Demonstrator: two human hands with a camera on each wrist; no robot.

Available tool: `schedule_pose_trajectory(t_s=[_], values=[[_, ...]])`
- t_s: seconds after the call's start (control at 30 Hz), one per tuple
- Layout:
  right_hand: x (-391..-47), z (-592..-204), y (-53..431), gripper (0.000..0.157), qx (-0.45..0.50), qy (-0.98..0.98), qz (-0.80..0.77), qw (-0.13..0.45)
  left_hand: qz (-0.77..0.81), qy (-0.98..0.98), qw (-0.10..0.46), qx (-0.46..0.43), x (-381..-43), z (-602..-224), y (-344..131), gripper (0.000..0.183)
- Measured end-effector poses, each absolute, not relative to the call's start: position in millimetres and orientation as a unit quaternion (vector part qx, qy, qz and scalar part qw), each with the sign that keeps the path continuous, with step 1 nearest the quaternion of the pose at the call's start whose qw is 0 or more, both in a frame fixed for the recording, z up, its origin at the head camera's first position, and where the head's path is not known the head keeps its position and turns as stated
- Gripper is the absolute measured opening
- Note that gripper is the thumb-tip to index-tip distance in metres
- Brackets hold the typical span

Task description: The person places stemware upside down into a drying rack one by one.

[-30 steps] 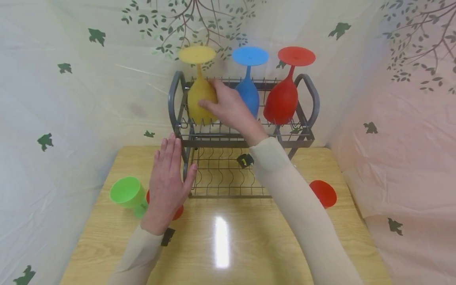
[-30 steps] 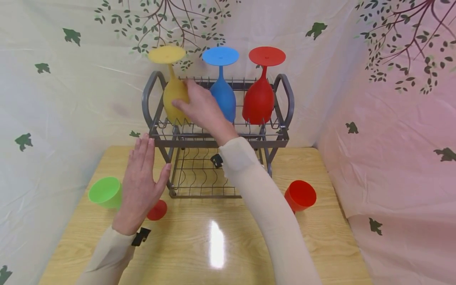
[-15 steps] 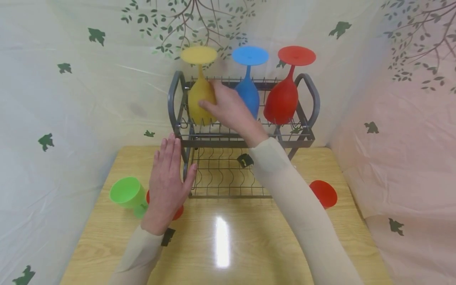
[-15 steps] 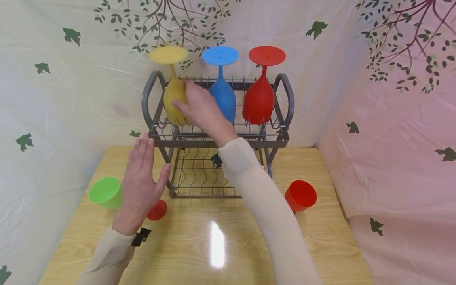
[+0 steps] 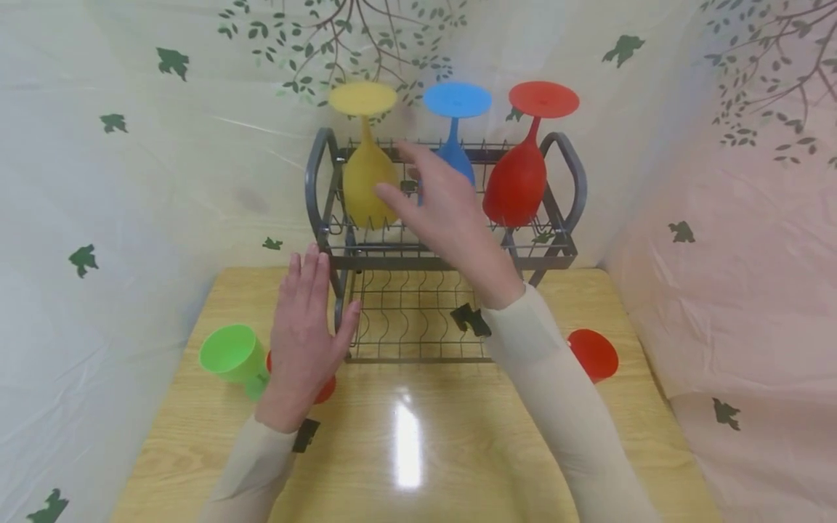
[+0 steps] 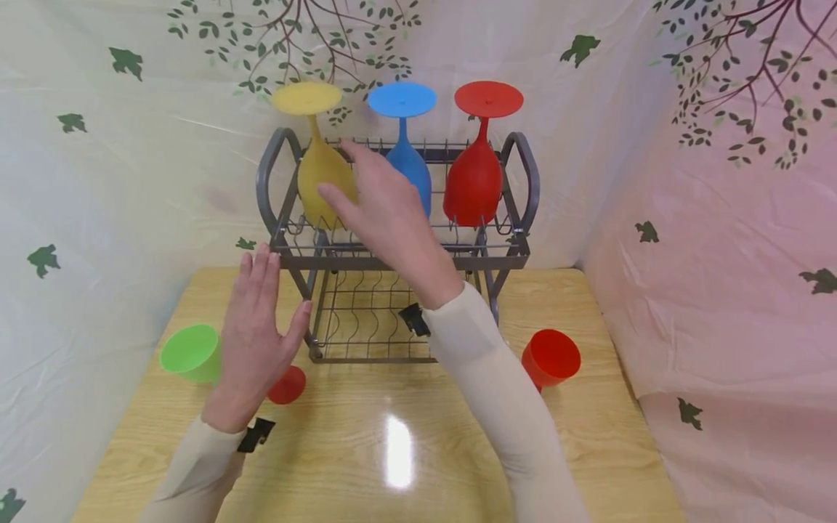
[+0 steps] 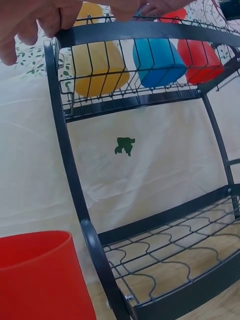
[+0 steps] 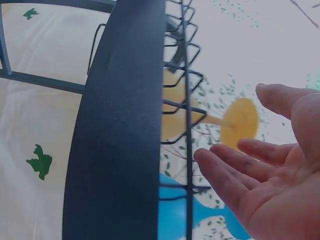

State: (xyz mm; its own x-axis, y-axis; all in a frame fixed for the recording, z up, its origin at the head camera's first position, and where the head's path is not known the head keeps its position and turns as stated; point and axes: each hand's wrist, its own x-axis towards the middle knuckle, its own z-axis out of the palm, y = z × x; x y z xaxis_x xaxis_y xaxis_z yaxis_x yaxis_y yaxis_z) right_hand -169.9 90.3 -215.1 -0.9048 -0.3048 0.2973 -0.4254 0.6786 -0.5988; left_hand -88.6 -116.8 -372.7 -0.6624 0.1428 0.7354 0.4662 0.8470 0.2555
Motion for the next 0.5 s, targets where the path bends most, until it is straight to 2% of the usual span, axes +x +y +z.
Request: schedule_pose_trajectory(t_s=[0.23, 0.5], values=[[-143, -225, 110, 0.064, 0.224, -0.870, 0.416, 0.143, -0.257, -0.868, 0.384, -0.181, -88, -366, -118, 0.070], [-119, -237, 134, 0.060, 0.217, -0.843, 0.466, 0.156, -0.333, -0.838, 0.392, -0.180, -86, -362, -115, 0.079]])
